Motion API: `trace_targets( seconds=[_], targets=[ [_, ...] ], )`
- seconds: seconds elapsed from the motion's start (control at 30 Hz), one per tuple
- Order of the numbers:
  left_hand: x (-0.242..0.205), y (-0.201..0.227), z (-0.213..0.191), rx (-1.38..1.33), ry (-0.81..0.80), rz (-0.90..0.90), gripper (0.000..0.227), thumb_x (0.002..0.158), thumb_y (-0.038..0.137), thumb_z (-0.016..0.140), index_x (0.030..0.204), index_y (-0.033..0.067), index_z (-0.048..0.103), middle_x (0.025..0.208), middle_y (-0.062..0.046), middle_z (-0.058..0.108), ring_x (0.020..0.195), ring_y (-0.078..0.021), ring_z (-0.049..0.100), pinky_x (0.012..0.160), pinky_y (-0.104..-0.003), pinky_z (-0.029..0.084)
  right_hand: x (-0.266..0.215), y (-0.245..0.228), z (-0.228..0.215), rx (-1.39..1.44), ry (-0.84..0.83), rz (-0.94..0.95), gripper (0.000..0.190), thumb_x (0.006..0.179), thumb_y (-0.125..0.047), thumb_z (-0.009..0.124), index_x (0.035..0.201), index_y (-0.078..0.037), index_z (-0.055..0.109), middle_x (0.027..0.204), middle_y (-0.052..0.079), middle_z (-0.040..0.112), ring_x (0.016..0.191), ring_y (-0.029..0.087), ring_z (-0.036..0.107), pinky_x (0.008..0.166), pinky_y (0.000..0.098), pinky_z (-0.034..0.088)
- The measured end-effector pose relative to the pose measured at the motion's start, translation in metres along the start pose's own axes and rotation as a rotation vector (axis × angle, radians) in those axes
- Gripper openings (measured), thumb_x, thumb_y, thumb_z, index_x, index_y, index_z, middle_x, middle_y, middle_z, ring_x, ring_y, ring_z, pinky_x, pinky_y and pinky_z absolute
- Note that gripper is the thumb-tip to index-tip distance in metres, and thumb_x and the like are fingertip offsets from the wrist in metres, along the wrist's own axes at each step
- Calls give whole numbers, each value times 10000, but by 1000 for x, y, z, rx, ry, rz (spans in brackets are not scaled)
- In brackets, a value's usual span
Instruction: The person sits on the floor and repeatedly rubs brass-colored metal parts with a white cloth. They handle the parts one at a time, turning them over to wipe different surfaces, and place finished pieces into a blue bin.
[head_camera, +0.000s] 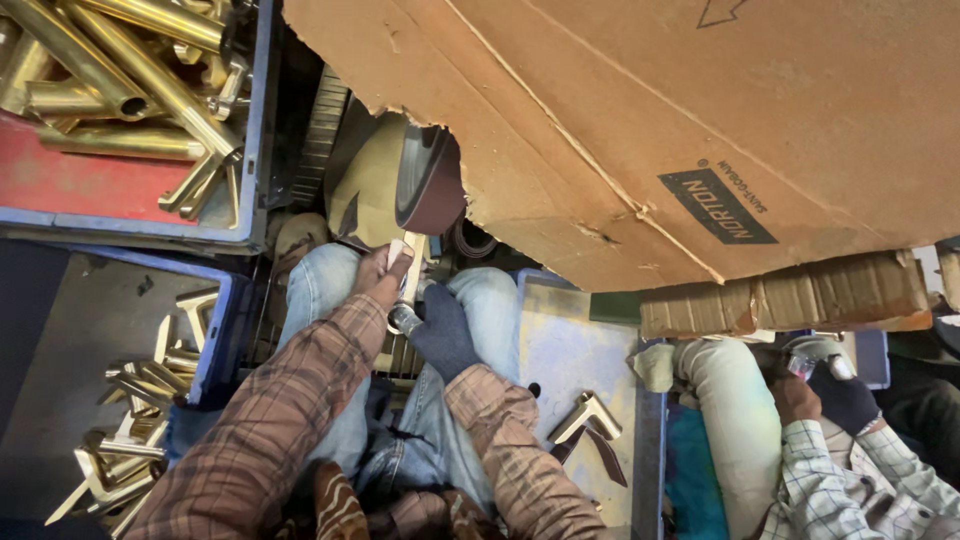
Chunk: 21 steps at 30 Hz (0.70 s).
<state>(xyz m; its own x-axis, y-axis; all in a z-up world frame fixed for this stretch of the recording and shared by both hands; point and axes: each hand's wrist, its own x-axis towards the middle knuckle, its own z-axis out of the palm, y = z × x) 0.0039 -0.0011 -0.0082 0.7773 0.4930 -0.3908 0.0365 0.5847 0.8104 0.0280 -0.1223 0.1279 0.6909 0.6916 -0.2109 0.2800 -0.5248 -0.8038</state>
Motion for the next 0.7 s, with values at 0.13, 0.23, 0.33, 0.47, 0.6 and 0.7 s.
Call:
trace_targets(
  seconds=[0.13,0.23,0.33,0.47,0.6,0.7],
  targets=[
    [-5,5,-8,-9,-1,14,261,1026,198,613,1160,-18,673,939,-105,750,779,-156,700,671,-294,561,0,-8,3,6,-38,-8,276,869,-124,733,1076,24,624,928,204,705,861,326,715,767,419,550],
    [-12,15,-13,51,-3,29,265,1029,213,611,1161,-5,681,928,-103,748,767,-148,682,675,-297,551,-3,-16,-1,16,-65,-131,310,866,-127,727,1127,9,629,987,198,703,931,340,698,827,427,540],
    [-29,27,-14,157,-12,165,265,1016,228,641,1171,15,670,968,-89,754,823,-140,693,730,-302,567,-13,-19,-14,-63,-129,-192,318,876,-152,745,1141,-7,647,1027,203,693,983,370,676,866,450,528],
    [-94,49,-11,412,5,357,416,904,215,718,1274,50,624,1011,-105,757,885,-183,716,784,-321,584,-40,-19,-28,-177,-94,-405,417,857,-132,745,1241,-18,628,1167,215,659,1112,416,625,941,464,510],
    [-176,66,17,565,93,596,456,910,176,712,1327,28,604,1081,-150,749,985,-233,745,851,-331,572,-62,-13,-36,-146,-28,-500,455,890,-84,702,1330,-23,602,1356,227,631,1273,416,600,1065,433,499],
    [-202,81,43,668,218,742,435,926,150,721,1327,21,614,1123,-185,732,1027,-281,737,866,-344,572,-71,-11,-39,-84,-9,-509,526,867,-22,646,1390,-32,587,1411,218,619,1334,397,592,1119,415,488]
  ],
)
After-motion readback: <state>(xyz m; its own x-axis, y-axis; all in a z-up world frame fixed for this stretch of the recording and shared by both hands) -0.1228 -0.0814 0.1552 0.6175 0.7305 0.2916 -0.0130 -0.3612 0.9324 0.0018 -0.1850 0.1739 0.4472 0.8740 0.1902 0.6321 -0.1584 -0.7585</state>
